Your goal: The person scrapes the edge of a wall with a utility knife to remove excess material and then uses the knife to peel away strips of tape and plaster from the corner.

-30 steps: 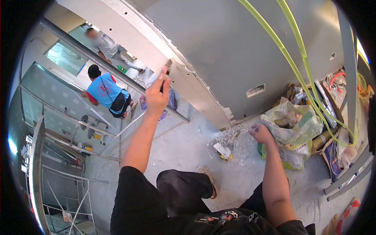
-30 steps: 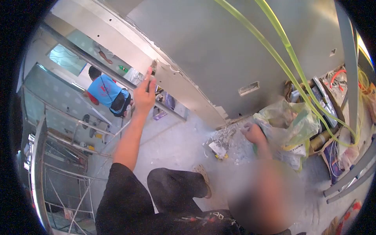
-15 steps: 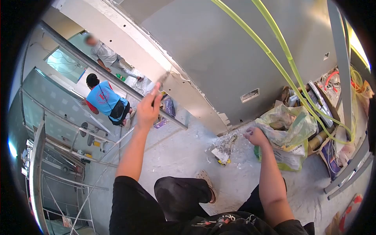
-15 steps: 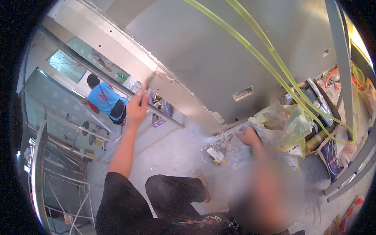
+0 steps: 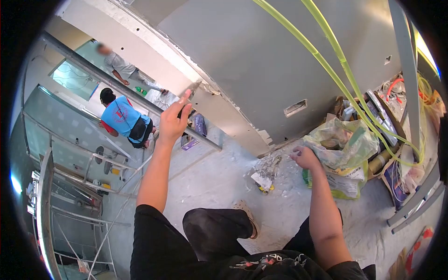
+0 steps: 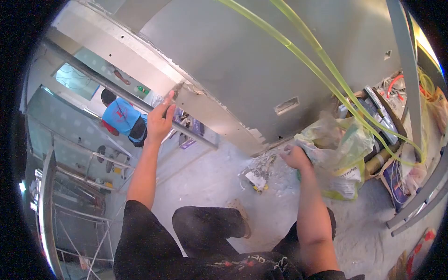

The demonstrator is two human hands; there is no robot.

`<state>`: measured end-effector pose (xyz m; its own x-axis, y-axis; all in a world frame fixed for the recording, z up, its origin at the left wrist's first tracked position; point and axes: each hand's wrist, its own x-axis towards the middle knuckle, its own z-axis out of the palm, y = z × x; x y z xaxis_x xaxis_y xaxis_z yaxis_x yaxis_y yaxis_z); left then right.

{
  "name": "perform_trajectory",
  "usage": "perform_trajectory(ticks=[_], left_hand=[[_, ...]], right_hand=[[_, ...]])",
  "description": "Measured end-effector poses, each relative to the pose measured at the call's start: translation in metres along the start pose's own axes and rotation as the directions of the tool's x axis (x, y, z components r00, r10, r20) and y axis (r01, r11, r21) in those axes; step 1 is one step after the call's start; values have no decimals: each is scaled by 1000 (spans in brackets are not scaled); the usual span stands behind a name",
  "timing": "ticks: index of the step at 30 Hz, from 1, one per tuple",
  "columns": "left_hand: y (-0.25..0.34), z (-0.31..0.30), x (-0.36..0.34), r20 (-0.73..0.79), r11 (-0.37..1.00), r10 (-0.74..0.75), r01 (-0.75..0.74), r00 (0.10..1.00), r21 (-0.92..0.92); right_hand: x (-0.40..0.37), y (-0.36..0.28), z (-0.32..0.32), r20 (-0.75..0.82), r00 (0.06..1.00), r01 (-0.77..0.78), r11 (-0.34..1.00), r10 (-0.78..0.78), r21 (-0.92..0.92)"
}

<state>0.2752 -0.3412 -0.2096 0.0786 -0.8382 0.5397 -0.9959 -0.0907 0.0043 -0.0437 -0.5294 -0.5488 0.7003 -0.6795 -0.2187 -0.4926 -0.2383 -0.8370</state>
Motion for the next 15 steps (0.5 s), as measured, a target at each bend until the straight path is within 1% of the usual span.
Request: perform_trajectory(ticks=[2, 6, 8, 9, 11, 12, 14, 15], left_hand=[[5, 4, 9, -162, 990, 129, -137, 978, -39], [5, 14, 8, -155, 987, 140, -151, 978, -57], [5, 21, 4, -145, 994, 95, -101, 985, -34], [7, 24, 3, -137, 994, 94, -100, 986, -38], [12, 31, 0, -191, 996, 88, -81, 978, 48], [13, 39, -1, -184, 996, 84, -77, 979, 41], [14, 55, -5, -301, 993, 114, -113, 947, 21], [15, 64, -7, -293, 994, 105, -105, 950, 16]], right_hand=[[-1, -2, -1, 4, 1000, -17, 1000, 17, 20], [2, -2, 1, -1, 1000, -25, 1000, 25, 12], [4, 3, 4, 13, 999, -31, 997, 30, 75], [2, 3, 5, 17, 999, -39, 996, 38, 78], [1, 3, 4, -10, 1000, 4, 999, -4, 52], [1, 2, 3, -5, 1000, -5, 999, 5, 51], [-2, 1, 2, -4, 1000, -5, 1000, 5, 14], [-3, 1, 1, 5, 1000, -12, 1000, 12, 13]])
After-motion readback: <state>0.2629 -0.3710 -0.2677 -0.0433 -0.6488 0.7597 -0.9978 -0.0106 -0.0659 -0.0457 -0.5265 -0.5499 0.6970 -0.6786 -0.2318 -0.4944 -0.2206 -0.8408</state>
